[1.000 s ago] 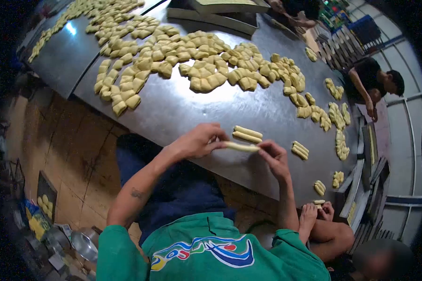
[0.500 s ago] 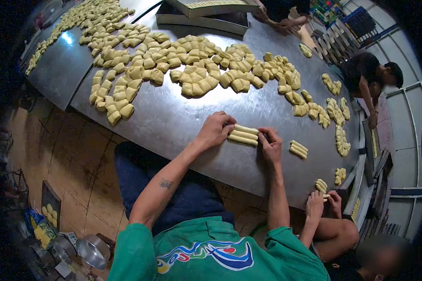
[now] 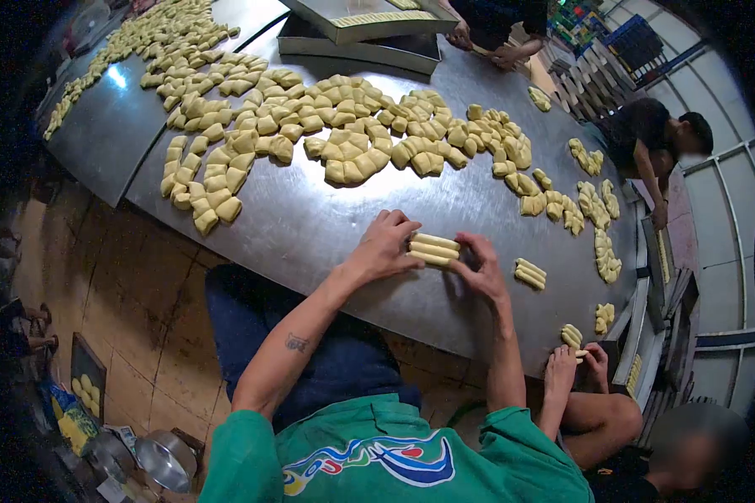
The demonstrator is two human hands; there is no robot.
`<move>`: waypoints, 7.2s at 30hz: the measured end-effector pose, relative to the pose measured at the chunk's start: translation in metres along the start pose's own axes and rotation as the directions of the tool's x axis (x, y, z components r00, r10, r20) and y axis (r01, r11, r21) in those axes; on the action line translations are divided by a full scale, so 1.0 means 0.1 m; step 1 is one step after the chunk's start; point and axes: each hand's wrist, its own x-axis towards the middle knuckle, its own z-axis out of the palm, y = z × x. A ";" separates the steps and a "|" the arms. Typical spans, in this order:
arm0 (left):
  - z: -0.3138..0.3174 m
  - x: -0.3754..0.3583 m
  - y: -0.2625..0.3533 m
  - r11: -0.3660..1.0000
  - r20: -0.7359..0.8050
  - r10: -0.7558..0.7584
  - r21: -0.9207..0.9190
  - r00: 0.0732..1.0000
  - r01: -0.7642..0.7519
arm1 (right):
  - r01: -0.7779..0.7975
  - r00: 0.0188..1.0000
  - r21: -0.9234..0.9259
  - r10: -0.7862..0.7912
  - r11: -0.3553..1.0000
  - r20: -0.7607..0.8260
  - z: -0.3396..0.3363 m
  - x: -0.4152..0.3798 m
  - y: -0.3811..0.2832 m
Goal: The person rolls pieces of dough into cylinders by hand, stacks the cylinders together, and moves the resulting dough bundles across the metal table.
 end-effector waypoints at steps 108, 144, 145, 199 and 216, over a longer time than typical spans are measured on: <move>-1.04 -1.44 0.62 0.537 -0.206 -0.529 -0.832 0.823 0.137 | -0.340 0.935 0.718 0.133 0.607 0.329 1.24 -0.13 -1.87; -1.17 -0.82 -0.26 0.581 0.244 -0.406 -0.675 0.881 0.454 | -0.418 0.781 0.143 0.275 0.897 0.561 1.06 0.62 -1.66; -1.20 -0.82 -0.23 0.515 0.272 -0.428 -0.710 0.862 0.480 | -0.393 0.817 0.085 0.305 0.916 0.489 1.07 0.60 -1.67; -1.25 -0.79 -0.26 0.774 -0.021 -0.526 0.403 0.850 0.489 | -0.186 0.813 -0.501 0.419 0.845 0.403 1.28 0.77 -1.09; -1.22 -0.56 -0.24 0.663 0.123 -0.654 0.568 0.746 0.487 | -0.010 0.832 -0.541 0.308 0.841 0.461 1.23 0.90 -1.28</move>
